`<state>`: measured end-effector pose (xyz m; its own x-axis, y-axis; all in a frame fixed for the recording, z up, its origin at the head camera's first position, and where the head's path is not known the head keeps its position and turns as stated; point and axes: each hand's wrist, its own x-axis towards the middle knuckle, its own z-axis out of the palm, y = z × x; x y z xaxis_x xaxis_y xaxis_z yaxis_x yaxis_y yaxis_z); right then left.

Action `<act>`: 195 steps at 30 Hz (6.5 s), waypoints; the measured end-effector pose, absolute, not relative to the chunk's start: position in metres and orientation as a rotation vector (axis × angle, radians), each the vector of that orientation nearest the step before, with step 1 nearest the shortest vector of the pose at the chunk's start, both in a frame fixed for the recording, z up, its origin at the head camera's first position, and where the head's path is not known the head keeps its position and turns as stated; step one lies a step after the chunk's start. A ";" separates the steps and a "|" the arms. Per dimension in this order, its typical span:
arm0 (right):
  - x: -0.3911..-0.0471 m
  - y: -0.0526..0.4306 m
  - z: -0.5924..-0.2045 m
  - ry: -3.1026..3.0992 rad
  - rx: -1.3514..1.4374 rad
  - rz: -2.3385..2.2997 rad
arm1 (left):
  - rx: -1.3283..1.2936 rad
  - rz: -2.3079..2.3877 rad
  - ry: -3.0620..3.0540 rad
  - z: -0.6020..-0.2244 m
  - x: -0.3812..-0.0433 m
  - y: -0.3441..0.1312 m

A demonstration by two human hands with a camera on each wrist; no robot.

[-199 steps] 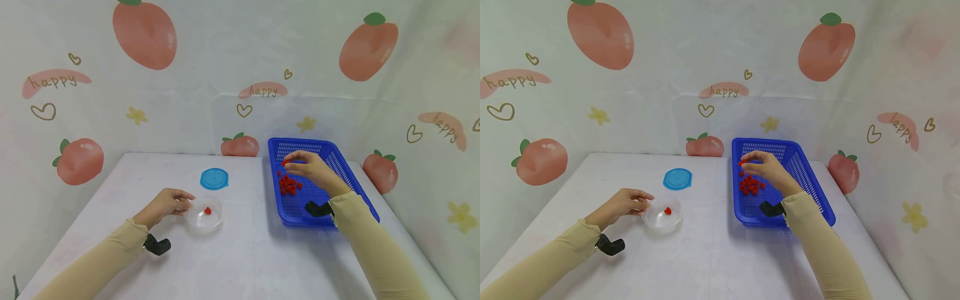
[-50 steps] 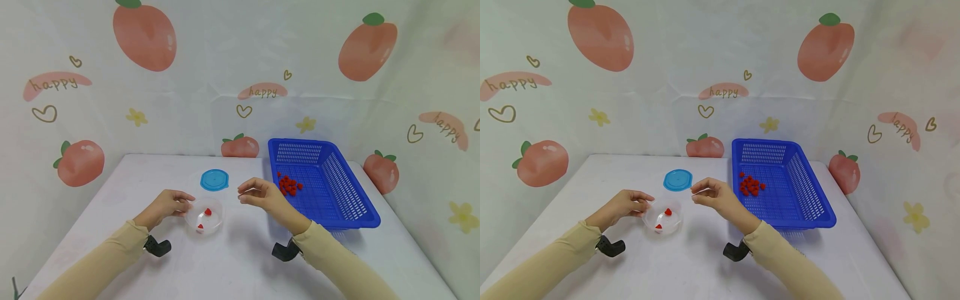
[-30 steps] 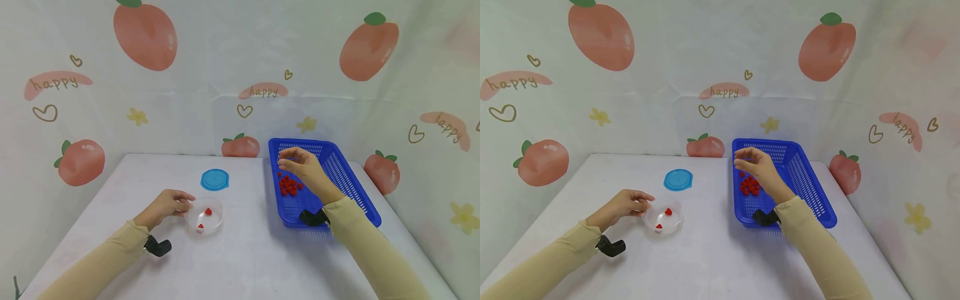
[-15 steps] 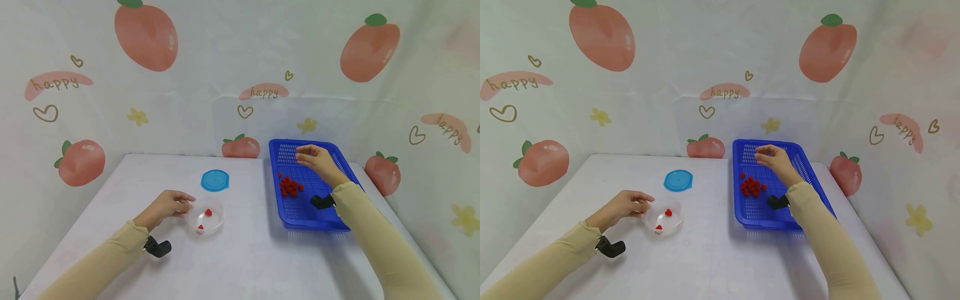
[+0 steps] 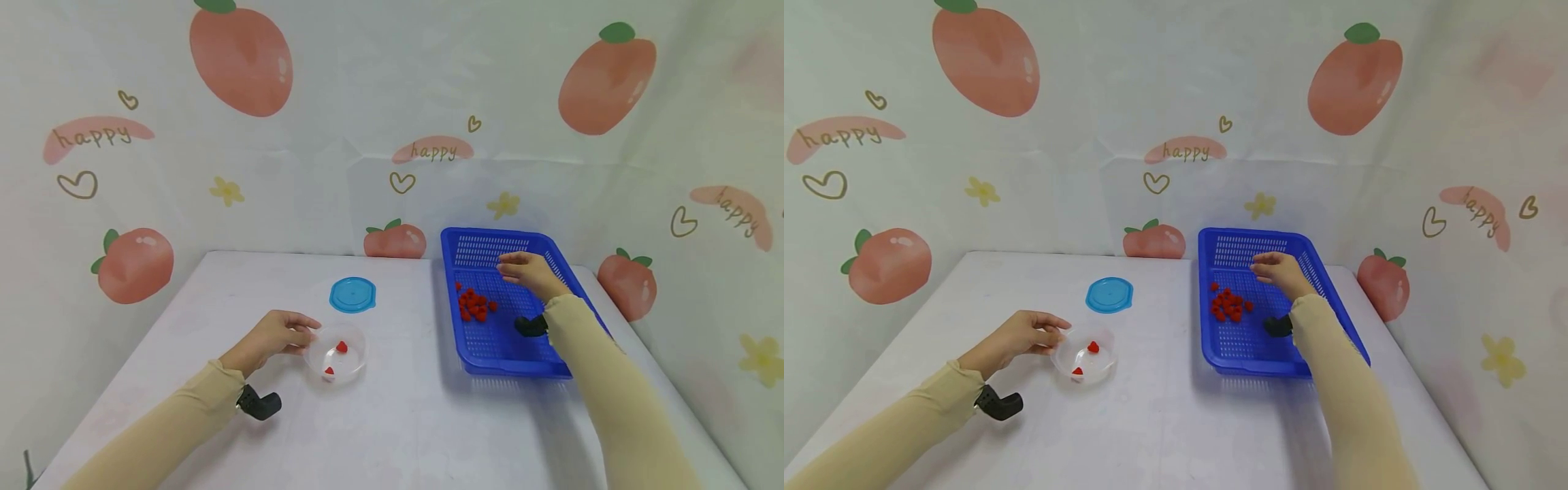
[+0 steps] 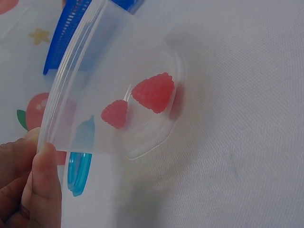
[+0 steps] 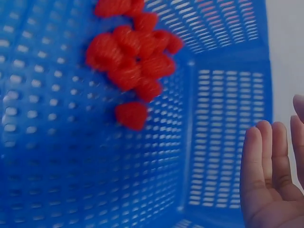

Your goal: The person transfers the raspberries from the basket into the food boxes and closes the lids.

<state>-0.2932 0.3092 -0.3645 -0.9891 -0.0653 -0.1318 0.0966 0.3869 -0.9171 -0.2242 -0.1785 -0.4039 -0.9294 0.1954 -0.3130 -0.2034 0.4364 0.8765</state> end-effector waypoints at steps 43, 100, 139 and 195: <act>-0.293 0.311 -0.401 2.334 0.325 -1.348 | -0.050 1.459 2.339 -0.404 -0.227 -0.176; -0.285 0.299 -0.352 1.840 -0.005 -2.085 | -0.051 1.436 2.361 -0.405 -0.227 -0.176; -0.185 0.164 -0.298 1.749 -0.483 -2.189 | -0.036 1.459 2.335 -0.403 -0.225 -0.177; -0.190 0.080 -0.415 2.120 -0.263 -1.785 | -0.039 1.455 2.353 -0.406 -0.228 -0.178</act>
<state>-0.1900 0.0804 -0.4154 -0.9194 -0.3638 -0.1492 0.0850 0.1864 -0.9788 -0.2276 -0.1779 -0.4063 -0.9303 0.1695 -0.3254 -0.2153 0.4661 0.8582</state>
